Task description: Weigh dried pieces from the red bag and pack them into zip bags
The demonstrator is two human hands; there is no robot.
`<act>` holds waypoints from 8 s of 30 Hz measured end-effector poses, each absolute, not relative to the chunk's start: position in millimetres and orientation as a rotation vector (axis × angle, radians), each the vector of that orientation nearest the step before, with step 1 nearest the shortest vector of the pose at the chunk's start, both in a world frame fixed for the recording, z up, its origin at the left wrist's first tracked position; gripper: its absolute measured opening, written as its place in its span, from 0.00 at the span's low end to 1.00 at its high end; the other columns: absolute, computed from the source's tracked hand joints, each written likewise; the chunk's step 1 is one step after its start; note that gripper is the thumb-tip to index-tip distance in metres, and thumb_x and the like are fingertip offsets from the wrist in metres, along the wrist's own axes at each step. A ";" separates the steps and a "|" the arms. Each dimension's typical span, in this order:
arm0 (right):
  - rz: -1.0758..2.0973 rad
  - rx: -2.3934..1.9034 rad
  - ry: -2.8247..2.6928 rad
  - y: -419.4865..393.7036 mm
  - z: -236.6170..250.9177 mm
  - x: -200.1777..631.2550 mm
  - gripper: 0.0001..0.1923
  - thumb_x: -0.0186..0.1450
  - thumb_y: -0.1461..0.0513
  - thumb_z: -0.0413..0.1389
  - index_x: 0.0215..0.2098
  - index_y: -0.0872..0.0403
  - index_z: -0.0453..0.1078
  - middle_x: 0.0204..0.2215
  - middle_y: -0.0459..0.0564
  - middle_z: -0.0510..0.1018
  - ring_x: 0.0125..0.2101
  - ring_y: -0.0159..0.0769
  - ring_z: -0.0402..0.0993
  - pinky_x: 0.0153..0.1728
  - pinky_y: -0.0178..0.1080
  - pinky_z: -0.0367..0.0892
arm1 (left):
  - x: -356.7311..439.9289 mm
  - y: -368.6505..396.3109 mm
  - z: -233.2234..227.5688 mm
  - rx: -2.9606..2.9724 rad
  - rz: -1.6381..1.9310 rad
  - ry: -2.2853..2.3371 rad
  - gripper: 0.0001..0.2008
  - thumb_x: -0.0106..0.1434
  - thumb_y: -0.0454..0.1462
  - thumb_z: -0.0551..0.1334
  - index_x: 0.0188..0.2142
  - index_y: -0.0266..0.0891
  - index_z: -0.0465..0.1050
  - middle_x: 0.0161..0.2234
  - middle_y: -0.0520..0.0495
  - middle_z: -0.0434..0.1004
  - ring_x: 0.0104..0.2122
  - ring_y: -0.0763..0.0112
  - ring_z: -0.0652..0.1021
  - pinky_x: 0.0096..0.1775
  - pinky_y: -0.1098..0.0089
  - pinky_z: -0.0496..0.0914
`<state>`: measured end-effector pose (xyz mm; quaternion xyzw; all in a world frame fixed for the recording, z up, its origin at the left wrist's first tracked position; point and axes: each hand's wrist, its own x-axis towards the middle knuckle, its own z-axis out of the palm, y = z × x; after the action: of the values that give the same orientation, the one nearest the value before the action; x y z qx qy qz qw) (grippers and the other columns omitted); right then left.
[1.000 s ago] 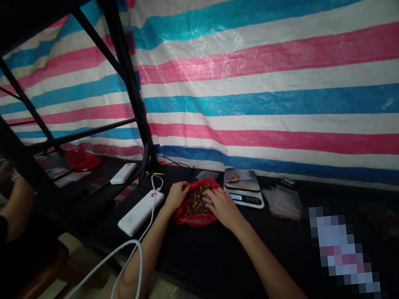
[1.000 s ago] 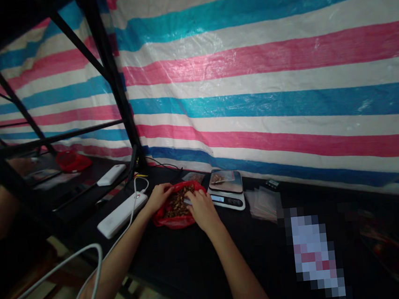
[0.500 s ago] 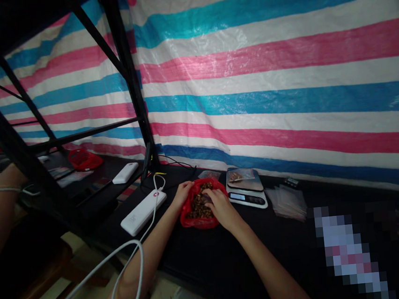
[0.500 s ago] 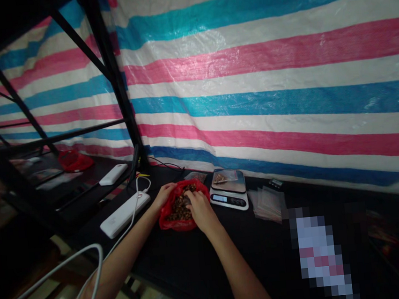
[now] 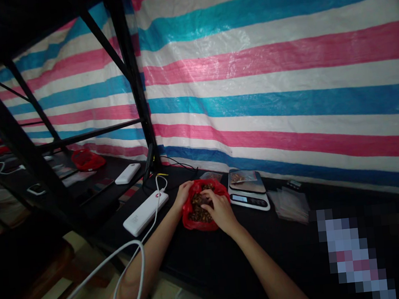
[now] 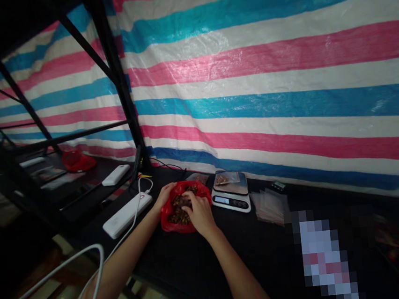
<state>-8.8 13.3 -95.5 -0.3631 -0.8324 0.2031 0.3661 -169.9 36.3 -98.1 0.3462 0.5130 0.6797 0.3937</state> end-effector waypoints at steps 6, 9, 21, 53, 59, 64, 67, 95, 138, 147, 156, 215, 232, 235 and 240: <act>0.674 -0.854 -2.029 16.9 -97.6 -9.7 0.18 0.55 0.65 0.55 0.44 0.48 0.62 0.38 0.45 0.75 0.38 0.34 0.72 0.42 0.41 0.62 | -174.8 37.1 -98.1 0.927 1.682 1.348 0.11 0.44 0.41 0.63 0.23 0.34 0.72 0.24 0.48 0.74 0.29 0.70 0.73 0.36 0.70 0.66; 0.782 -0.770 -1.909 17.9 -95.2 -9.0 0.18 0.55 0.63 0.55 0.45 0.49 0.61 0.39 0.46 0.75 0.38 0.34 0.72 0.43 0.41 0.63 | -178.7 38.3 -99.8 0.961 1.671 1.355 0.11 0.44 0.41 0.62 0.24 0.34 0.72 0.24 0.49 0.74 0.27 0.71 0.72 0.34 0.71 0.65; 1.306 -0.544 -1.208 42.7 -72.9 22.9 0.20 0.53 0.56 0.58 0.42 0.51 0.64 0.41 0.50 0.75 0.43 0.39 0.71 0.46 0.45 0.62 | -192.0 35.0 -95.3 1.416 1.659 1.620 0.11 0.50 0.42 0.57 0.26 0.35 0.70 0.26 0.49 0.72 0.29 0.71 0.71 0.35 0.72 0.64; 1.025 -0.505 -0.579 99.4 -96.4 115.3 0.16 0.56 0.53 0.53 0.40 0.49 0.67 0.41 0.46 0.75 0.43 0.34 0.72 0.41 0.39 0.69 | -9.9 121.1 -68.1 2.429 0.999 1.394 0.29 0.47 0.48 0.64 0.48 0.41 0.67 0.42 0.42 0.68 0.45 0.57 0.65 0.50 0.55 0.54; 0.888 -0.564 -0.689 88.4 -76.5 107.8 0.17 0.56 0.55 0.55 0.43 0.50 0.67 0.41 0.47 0.75 0.42 0.35 0.71 0.43 0.41 0.67 | -17.1 106.4 -69.7 2.114 1.306 0.995 0.30 0.46 0.46 0.66 0.48 0.38 0.68 0.37 0.44 0.71 0.37 0.65 0.70 0.42 0.67 0.62; 0.896 -0.590 -0.716 80.9 -69.6 102.6 0.19 0.53 0.56 0.57 0.42 0.54 0.68 0.40 0.50 0.75 0.41 0.36 0.71 0.45 0.42 0.64 | -20.2 102.8 -70.7 1.981 1.363 0.977 0.24 0.43 0.43 0.68 0.40 0.35 0.72 0.36 0.44 0.71 0.36 0.67 0.71 0.41 0.68 0.64; 0.879 -0.623 -0.781 79.1 -69.3 99.8 0.20 0.53 0.56 0.57 0.42 0.55 0.68 0.41 0.51 0.74 0.41 0.37 0.70 0.46 0.43 0.62 | -19.6 100.7 -67.9 1.894 1.418 0.927 0.21 0.43 0.42 0.68 0.36 0.34 0.70 0.35 0.45 0.71 0.36 0.68 0.71 0.41 0.69 0.64; 0.113 -0.775 -1.214 44.3 -39.1 84.5 0.14 0.62 0.59 0.48 0.42 0.55 0.69 0.45 0.55 0.70 0.47 0.40 0.65 0.49 0.47 0.60 | -12.5 102.3 -58.3 1.907 1.386 1.002 0.23 0.47 0.46 0.65 0.38 0.34 0.66 0.32 0.48 0.70 0.31 0.72 0.71 0.35 0.72 0.65; 0.830 -0.797 -2.309 19.9 -80.5 19.0 0.19 0.53 0.71 0.53 0.42 0.52 0.71 0.36 0.50 0.71 0.35 0.35 0.68 0.39 0.38 0.64 | -141.9 -73.8 -117.5 1.447 1.508 1.640 0.25 0.55 0.37 0.57 0.52 0.38 0.55 0.48 0.40 0.68 0.48 0.61 0.70 0.51 0.58 0.62; 1.030 -0.792 -2.070 19.2 -103.7 -2.6 0.19 0.51 0.72 0.52 0.39 0.53 0.70 0.33 0.48 0.71 0.28 0.31 0.69 0.33 0.38 0.68 | -143.1 -70.4 -115.2 1.413 1.619 1.636 0.23 0.57 0.39 0.57 0.51 0.39 0.53 0.51 0.43 0.64 0.52 0.65 0.67 0.51 0.63 0.62; 1.347 -0.659 -1.833 26.3 -115.7 -6.7 0.16 0.51 0.67 0.54 0.39 0.53 0.69 0.28 0.45 0.74 0.22 0.29 0.70 0.24 0.35 0.68 | -146.6 -73.6 -113.3 1.414 1.666 1.754 0.21 0.54 0.38 0.59 0.47 0.41 0.58 0.47 0.46 0.67 0.48 0.65 0.70 0.49 0.62 0.63; 1.438 -0.399 -1.849 10.9 -71.1 3.4 0.21 0.59 0.54 0.53 0.50 0.50 0.63 0.42 0.51 0.74 0.43 0.38 0.71 0.46 0.44 0.64 | -131.0 -84.8 -82.8 2.006 1.532 2.262 0.14 0.55 0.43 0.60 0.42 0.47 0.70 0.47 0.48 0.65 0.48 0.60 0.63 0.51 0.55 0.57; 1.284 -0.471 -1.275 56.6 -55.0 77.8 0.25 0.48 0.60 0.63 0.45 0.49 0.68 0.44 0.49 0.75 0.44 0.40 0.70 0.44 0.43 0.65 | -52.0 24.2 -28.1 1.932 1.683 1.329 0.13 0.55 0.43 0.60 0.39 0.41 0.73 0.43 0.45 0.71 0.46 0.63 0.68 0.50 0.60 0.58; 1.163 -0.507 -1.168 62.7 -53.3 92.5 0.26 0.50 0.58 0.61 0.48 0.50 0.66 0.43 0.51 0.75 0.43 0.40 0.71 0.45 0.44 0.65 | -36.2 36.9 -38.8 1.854 1.669 1.275 0.19 0.58 0.43 0.57 0.48 0.42 0.66 0.49 0.43 0.66 0.52 0.63 0.64 0.54 0.59 0.54; 0.923 -0.558 -0.861 78.5 -59.8 108.7 0.27 0.49 0.56 0.61 0.46 0.52 0.64 0.41 0.52 0.75 0.42 0.38 0.71 0.48 0.45 0.61 | -12.8 75.1 -60.2 2.195 1.370 1.310 0.28 0.55 0.44 0.59 0.54 0.37 0.58 0.54 0.39 0.58 0.56 0.61 0.58 0.56 0.58 0.51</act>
<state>108.7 78.5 -59.8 -0.2575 -0.3973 0.4257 0.7711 -12.8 75.1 -60.2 0.7514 0.4483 0.4689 0.1206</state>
